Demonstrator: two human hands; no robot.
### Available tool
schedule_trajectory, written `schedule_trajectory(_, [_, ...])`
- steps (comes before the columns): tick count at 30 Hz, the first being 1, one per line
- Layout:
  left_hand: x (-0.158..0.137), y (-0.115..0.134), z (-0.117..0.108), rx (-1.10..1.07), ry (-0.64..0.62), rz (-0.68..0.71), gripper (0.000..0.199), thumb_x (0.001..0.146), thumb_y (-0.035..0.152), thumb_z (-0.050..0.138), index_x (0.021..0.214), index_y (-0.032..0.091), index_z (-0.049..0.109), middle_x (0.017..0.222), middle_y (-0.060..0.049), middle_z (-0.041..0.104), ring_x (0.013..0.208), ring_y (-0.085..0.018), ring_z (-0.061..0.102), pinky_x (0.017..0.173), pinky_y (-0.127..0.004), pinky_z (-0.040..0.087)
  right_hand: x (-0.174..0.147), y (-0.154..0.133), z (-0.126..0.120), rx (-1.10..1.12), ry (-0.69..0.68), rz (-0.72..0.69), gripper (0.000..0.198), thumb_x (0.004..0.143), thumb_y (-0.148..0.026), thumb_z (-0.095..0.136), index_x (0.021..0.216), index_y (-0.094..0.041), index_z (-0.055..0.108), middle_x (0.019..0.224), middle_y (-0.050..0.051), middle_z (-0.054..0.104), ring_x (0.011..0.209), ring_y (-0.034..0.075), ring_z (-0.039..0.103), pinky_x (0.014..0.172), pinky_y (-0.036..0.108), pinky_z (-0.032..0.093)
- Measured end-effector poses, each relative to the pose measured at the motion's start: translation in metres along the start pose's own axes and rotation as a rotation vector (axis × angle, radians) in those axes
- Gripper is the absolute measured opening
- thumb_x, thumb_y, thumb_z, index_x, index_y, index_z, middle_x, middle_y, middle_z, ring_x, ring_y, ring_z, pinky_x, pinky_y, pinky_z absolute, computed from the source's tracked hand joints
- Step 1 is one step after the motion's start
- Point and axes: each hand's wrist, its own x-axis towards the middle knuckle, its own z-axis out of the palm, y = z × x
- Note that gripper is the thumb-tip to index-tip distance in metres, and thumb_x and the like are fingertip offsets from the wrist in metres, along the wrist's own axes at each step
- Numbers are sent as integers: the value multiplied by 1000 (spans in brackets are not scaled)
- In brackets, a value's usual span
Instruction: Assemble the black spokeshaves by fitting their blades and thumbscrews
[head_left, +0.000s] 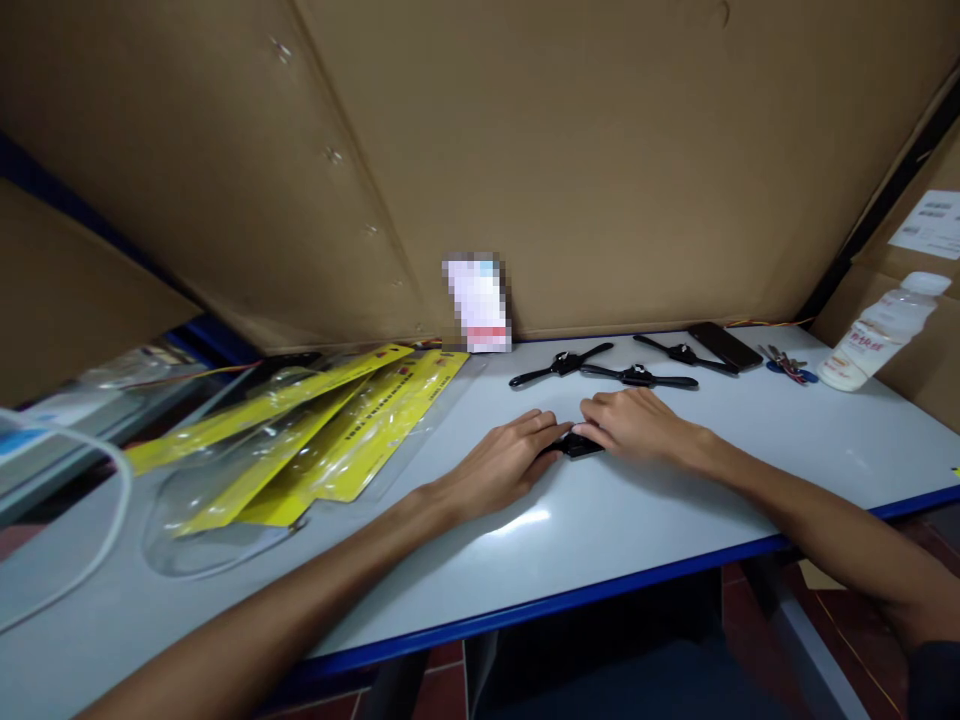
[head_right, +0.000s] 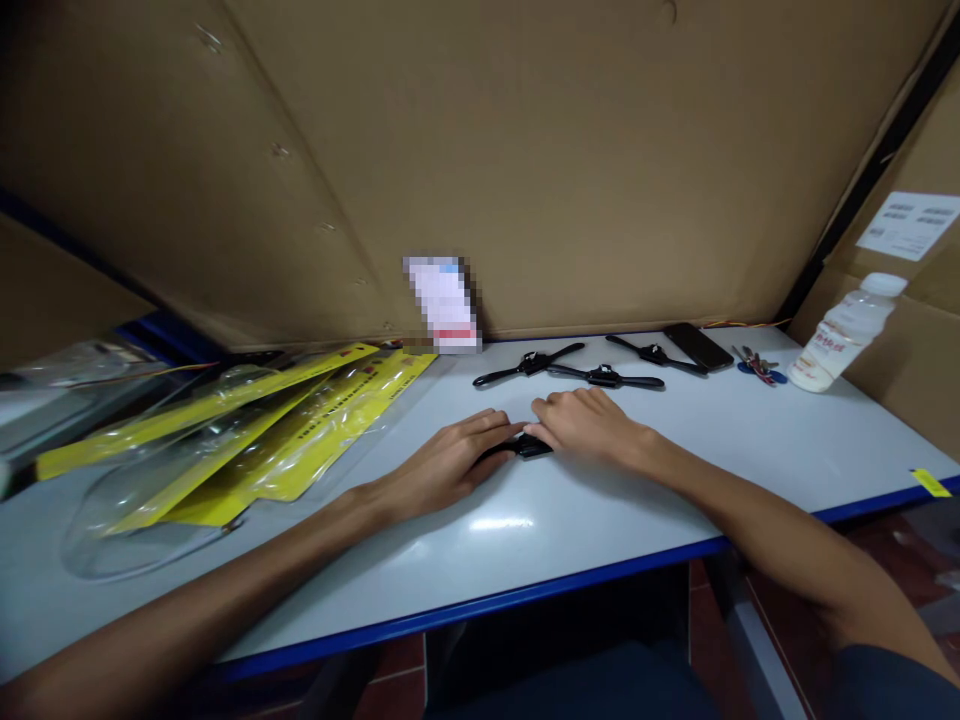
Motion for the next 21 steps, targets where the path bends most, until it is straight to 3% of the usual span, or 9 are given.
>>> schedule_trajectory(4, [-2,1,2,22,45,-8,33,103,22,46,131,18,62,109,-10,67,101,-24,63,88,-42,58,6,-13,14,-168,-50,-46,32,100,-9,33,112,-10,63,102,18,71,75,23,61,62,35,30])
schedule_trajectory(6, [-4,3,2,54,57,-19,31,103,22,46,128,16,64,107,-10,68,100,-24,64,87,-42,59,8,-14,16,-215,-64,-56,35,96,-4,32,114,-9,62,99,19,71,75,24,62,62,35,32])
schedule_trajectory(10, [-5,8,3,119,53,-25,28,103,21,47,120,16,68,98,-9,67,94,-23,64,82,-39,59,8,-19,15,-248,-82,-34,36,96,-5,32,114,-7,62,95,21,72,78,27,65,63,37,39])
schedule_trajectory(13, [-4,12,4,137,44,-17,26,103,20,47,116,16,69,95,-8,66,92,-23,63,79,-37,59,8,-28,13,-214,-95,78,33,95,-7,36,112,-6,65,93,22,73,79,27,67,64,37,40])
schedule_trajectory(17, [-4,14,3,157,32,21,27,103,19,45,117,15,69,96,-9,66,92,-24,63,78,-39,59,8,-28,12,-94,-74,231,34,100,-19,38,92,-12,71,88,18,74,76,25,66,62,35,34])
schedule_trajectory(19, [-4,13,3,159,35,37,28,103,20,45,119,15,68,97,-9,67,92,-24,64,78,-39,59,6,-18,10,-11,-74,179,36,102,-24,39,86,-15,71,86,14,73,74,23,63,61,33,31])
schedule_trajectory(21, [-4,11,2,157,36,52,29,104,20,46,121,15,68,97,-9,67,91,-23,65,78,-38,58,3,-3,6,76,-53,88,30,101,-28,44,95,-16,71,81,10,71,71,20,59,62,32,30])
